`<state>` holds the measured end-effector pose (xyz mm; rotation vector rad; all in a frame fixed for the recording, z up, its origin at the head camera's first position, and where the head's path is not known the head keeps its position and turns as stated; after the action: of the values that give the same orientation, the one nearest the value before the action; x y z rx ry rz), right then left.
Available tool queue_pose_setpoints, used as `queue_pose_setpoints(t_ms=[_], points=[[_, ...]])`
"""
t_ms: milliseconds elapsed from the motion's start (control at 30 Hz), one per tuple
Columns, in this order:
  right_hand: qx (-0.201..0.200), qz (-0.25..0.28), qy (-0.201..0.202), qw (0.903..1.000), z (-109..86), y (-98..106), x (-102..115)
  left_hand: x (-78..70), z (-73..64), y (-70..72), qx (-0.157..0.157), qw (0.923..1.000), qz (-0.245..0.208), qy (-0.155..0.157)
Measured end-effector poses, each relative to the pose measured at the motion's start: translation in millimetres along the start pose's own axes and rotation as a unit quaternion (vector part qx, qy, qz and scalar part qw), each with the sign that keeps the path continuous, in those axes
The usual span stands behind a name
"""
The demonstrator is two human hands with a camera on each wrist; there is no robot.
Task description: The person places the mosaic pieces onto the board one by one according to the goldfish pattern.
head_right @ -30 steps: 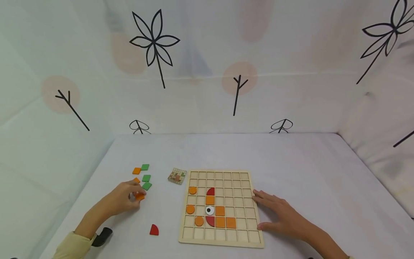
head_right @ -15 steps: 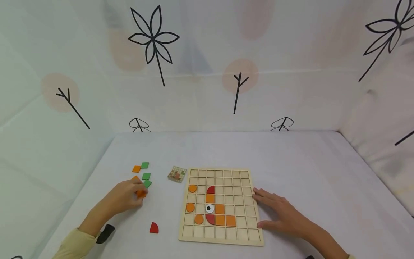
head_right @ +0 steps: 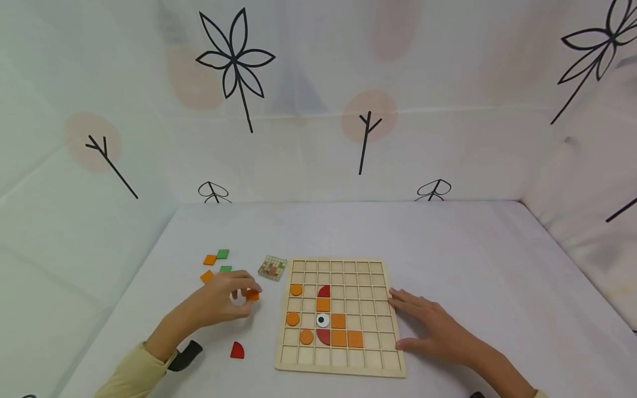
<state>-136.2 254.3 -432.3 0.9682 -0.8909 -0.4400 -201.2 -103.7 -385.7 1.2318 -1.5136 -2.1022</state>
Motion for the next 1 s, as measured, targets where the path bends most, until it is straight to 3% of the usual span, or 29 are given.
queue_pose_setpoints(t_ms=[333, 600, 800, 1000], points=[[-0.002, 0.012, 0.006, 0.9999, -0.7, -2, 0, -54.9, 34.6, -17.4, 0.037, 0.9961, 0.005, -0.08], [0.004, -0.008, -0.022, 0.9997, -0.4, -3, -4, -95.4, 59.5, -40.8, 0.077, 0.9855, 0.012, -0.151], [0.008, -0.017, -0.031, 0.9993, -0.4, -2, -4, -116.7, 76.5, -60.9, 0.1, 0.9745, 0.05, -0.194], [0.015, -0.012, -0.048, 0.9987, -1.1, -3, -4, -125.8, 91.0, -80.8, 0.126, 0.9672, 0.084, -0.204]])
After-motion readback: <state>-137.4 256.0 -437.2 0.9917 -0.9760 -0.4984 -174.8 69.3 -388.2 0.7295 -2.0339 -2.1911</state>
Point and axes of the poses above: each hand's wrist, its own z-axis towards the middle knuckle, its own y-axis out of the back of the hand, x = y × z, the point moved 7 cm from there along z, towards the middle knuckle
